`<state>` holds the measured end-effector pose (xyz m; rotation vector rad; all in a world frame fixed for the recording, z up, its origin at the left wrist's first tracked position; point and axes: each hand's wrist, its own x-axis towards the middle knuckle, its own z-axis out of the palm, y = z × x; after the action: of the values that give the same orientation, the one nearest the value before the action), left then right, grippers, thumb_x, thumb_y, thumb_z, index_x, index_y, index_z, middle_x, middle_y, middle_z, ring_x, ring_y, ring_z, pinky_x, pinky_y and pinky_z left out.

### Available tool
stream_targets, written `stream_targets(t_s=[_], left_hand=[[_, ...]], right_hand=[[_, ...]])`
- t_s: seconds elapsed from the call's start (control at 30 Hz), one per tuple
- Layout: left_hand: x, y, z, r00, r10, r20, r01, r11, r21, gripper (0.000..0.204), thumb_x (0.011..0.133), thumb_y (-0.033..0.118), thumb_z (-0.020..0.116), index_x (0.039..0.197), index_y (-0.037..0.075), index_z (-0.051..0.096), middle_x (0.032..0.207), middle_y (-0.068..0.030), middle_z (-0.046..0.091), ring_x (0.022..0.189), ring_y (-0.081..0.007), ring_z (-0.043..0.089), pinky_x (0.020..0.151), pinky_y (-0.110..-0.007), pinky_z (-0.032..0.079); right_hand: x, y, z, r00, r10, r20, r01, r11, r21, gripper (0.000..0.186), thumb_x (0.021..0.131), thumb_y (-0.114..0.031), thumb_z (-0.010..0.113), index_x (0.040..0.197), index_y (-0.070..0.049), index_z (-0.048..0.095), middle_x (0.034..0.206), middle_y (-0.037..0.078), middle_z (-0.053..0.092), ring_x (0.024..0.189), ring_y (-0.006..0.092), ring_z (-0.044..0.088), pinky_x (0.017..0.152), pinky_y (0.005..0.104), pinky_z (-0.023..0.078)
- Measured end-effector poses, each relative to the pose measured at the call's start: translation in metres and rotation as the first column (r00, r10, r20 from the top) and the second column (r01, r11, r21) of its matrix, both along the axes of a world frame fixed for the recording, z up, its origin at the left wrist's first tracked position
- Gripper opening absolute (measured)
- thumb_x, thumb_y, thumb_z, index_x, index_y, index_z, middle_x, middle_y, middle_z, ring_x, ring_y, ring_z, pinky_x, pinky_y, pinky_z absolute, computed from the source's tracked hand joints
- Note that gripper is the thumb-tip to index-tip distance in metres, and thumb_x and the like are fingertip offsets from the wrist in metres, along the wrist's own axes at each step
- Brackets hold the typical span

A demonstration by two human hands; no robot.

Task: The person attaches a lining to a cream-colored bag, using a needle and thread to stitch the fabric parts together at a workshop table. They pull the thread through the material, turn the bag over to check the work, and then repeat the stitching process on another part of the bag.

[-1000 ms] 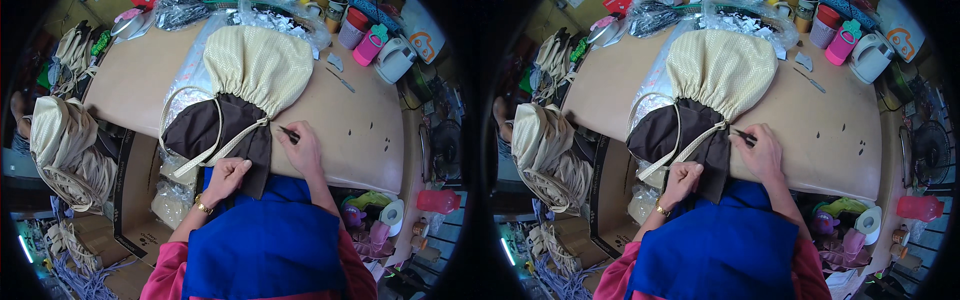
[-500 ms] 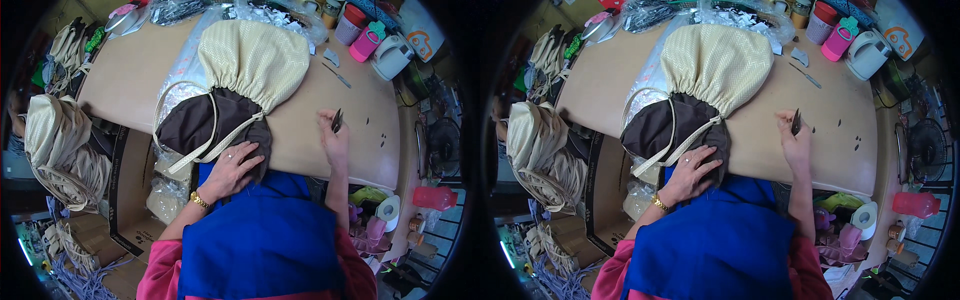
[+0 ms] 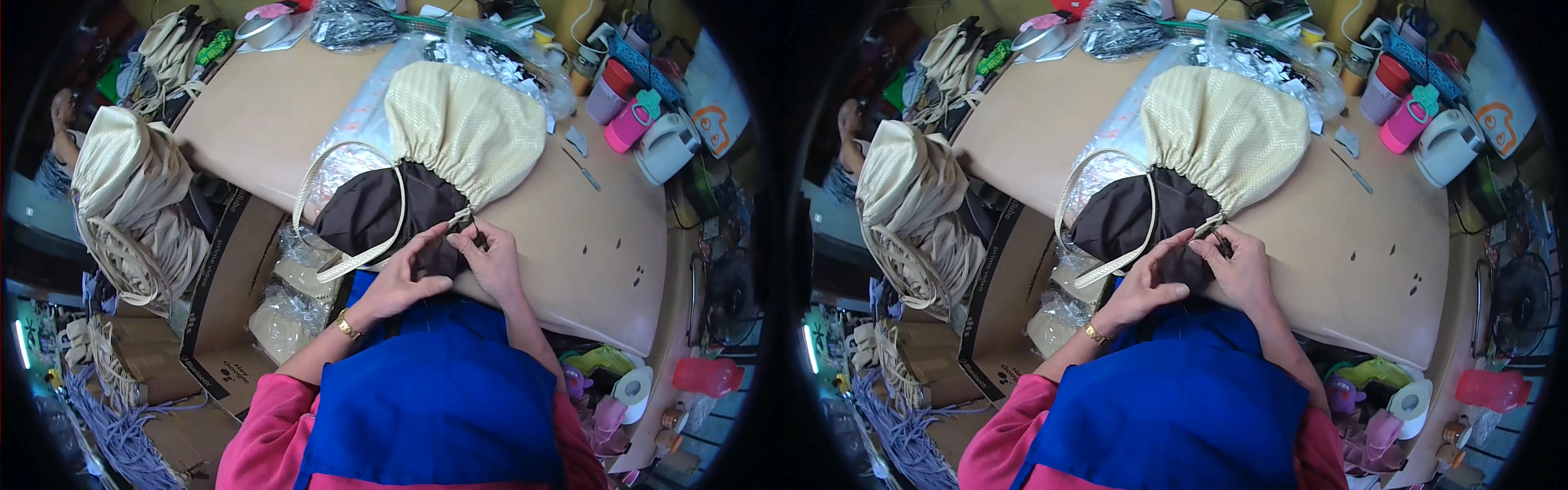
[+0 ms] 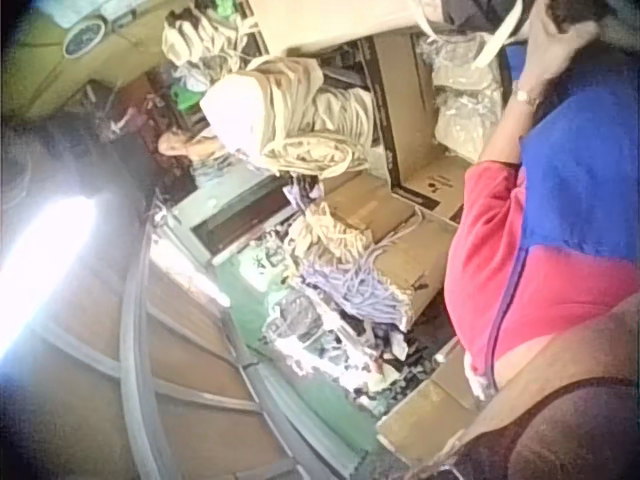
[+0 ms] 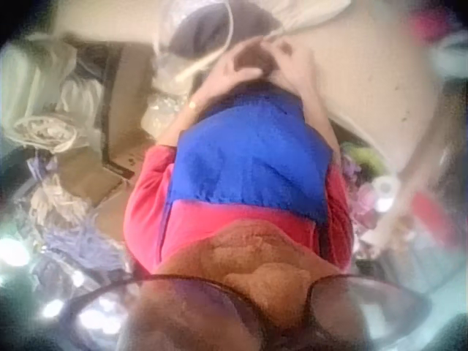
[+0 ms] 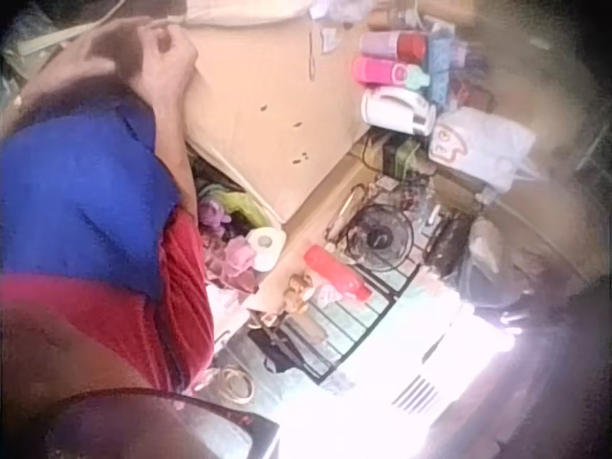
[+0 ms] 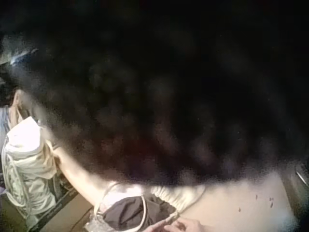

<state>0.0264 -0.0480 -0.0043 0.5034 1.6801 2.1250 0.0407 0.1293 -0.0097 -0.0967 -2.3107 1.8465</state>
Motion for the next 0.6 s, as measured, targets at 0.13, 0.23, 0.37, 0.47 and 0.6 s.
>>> stream_targets(t_s=[0.13, 0.23, 0.37, 0.47, 0.6], left_hand=[[-0.014, -0.011, -0.012, 0.939, 0.284, 0.191, -0.307, 0.947, 0.099, 0.020, 0.095, 0.014, 0.059, 0.107, -0.001, 0.067, 0.095, -0.0053, 0.068, 0.077, -0.0063, 0.059, 0.071, -0.021, 0.048], [-0.038, -0.050, -0.007, 0.945, 0.273, 0.179, -0.314, 0.911, 0.269, 0.026, 0.096, 0.019, 0.059, 0.113, -0.001, 0.063, 0.082, 0.0035, 0.058, 0.065, -0.0034, 0.049, 0.058, -0.018, 0.040], [-0.028, -0.053, 0.023, 0.998, 0.068, -0.014, -0.069, 0.956, -0.284, 0.047, 0.091, 0.019, 0.066, 0.133, 0.001, 0.054, 0.088, 0.0069, 0.053, 0.067, -0.0004, 0.043, 0.060, -0.017, 0.035], [-0.018, -0.029, 0.016, 0.994, 0.040, -0.106, -0.073, 0.941, -0.330, 0.046, 0.086, 0.018, 0.073, 0.127, 0.002, 0.060, 0.088, 0.0072, 0.053, 0.068, 0.0003, 0.042, 0.060, -0.017, 0.035], [-0.021, -0.005, 0.000, 0.981, 0.120, 0.155, -0.113, 0.992, -0.052, 0.033, 0.088, 0.017, 0.072, 0.117, 0.003, 0.067, 0.078, 0.0067, 0.056, 0.060, -0.0010, 0.042, 0.053, -0.017, 0.033]], right_hand=[[0.000, -0.002, -0.003, 1.000, -0.024, -0.014, 0.024, 1.000, 0.002, 0.028, 0.087, -0.019, 0.073, 0.071, -0.001, 0.059, 0.059, -0.003, 0.049, 0.060, 0.0044, 0.043, 0.055, 0.0246, 0.037], [0.003, 0.010, 0.002, 0.994, -0.106, -0.025, 0.105, 0.993, -0.054, 0.028, 0.089, -0.020, 0.072, 0.072, -0.001, 0.058, 0.062, -0.005, 0.050, 0.061, 0.0038, 0.042, 0.054, 0.0239, 0.035], [0.006, 0.011, 0.006, 0.995, -0.095, -0.037, 0.094, 0.994, -0.050, 0.028, 0.090, -0.020, 0.071, 0.074, -0.001, 0.058, 0.065, -0.005, 0.051, 0.062, 0.0029, 0.042, 0.055, 0.0228, 0.034], [0.007, 0.005, 0.012, 0.996, -0.077, -0.040, 0.073, 0.992, -0.101, 0.028, 0.090, -0.020, 0.071, 0.073, -0.004, 0.057, 0.066, -0.006, 0.051, 0.064, 0.0023, 0.041, 0.057, 0.0214, 0.034], [0.011, 0.005, 0.016, 0.998, -0.058, -0.034, 0.054, 0.992, -0.116, 0.028, 0.090, -0.021, 0.072, 0.073, -0.005, 0.057, 0.067, -0.006, 0.050, 0.066, 0.0024, 0.041, 0.060, 0.0214, 0.033]])
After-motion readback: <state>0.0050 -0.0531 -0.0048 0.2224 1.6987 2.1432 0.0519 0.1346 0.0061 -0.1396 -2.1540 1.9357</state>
